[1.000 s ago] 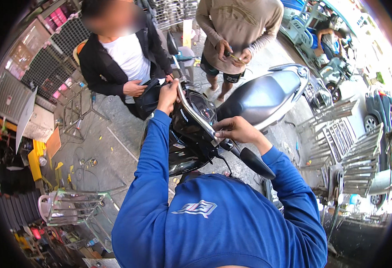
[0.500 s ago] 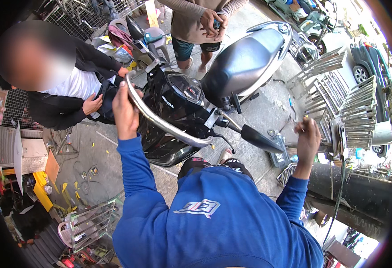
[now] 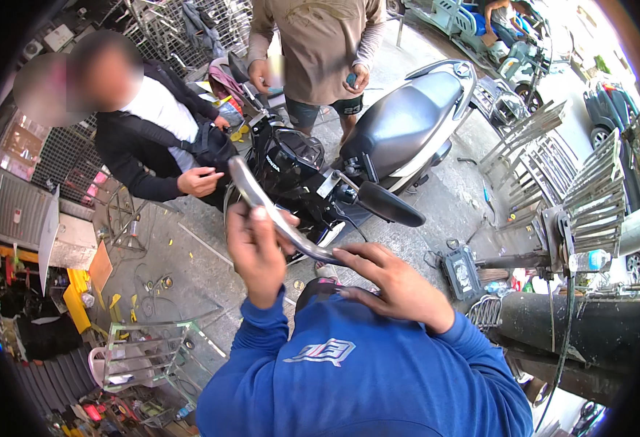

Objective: The person installs a chrome handlebar onto a black Honda scooter. They position the bar, align it with the steering stem, and tighten the mounting bolts using a wrench. Two other people assist by holding the scooter and handing tools.

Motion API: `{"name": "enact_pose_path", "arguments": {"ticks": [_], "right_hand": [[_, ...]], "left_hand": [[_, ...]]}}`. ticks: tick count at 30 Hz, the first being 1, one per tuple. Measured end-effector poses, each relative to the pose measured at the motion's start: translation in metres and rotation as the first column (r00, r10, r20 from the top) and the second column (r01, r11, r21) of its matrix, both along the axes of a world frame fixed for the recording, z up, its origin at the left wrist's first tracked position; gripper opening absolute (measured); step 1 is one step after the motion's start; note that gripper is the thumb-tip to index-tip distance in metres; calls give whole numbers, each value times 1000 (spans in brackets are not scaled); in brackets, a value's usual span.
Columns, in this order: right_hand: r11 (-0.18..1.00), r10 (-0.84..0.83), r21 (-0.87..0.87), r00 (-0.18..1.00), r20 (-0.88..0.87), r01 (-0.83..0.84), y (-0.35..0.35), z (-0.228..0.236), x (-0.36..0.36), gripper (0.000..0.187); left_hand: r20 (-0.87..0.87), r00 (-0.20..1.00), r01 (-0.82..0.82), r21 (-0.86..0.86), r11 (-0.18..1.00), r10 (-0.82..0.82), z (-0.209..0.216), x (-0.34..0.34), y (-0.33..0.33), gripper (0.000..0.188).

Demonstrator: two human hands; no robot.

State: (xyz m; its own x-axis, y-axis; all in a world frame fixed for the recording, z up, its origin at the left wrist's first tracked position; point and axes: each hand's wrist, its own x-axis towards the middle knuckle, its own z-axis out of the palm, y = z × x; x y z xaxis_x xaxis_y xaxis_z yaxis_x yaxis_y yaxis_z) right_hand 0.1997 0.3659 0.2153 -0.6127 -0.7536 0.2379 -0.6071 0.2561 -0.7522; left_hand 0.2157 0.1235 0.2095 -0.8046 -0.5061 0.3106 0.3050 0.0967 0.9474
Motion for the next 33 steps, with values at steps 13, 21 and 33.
{"name": "enact_pose_path", "arguments": {"ticks": [13, 21, 33], "right_hand": [[977, -74, 213, 926, 370, -7, 78, -129, 27, 26], [850, -448, 486, 767, 459, 205, 186, -202, 45, 31], [283, -959, 736, 206, 197, 615, 274, -380, 155, 28]], "left_hand": [[430, 765, 575, -118, 810, -480, -42, 57, 11, 37], [587, 695, 613, -182, 769, -415, -71, 4, -14, 33], [512, 701, 645, -157, 748, -497, -67, -79, -70, 56]]}}
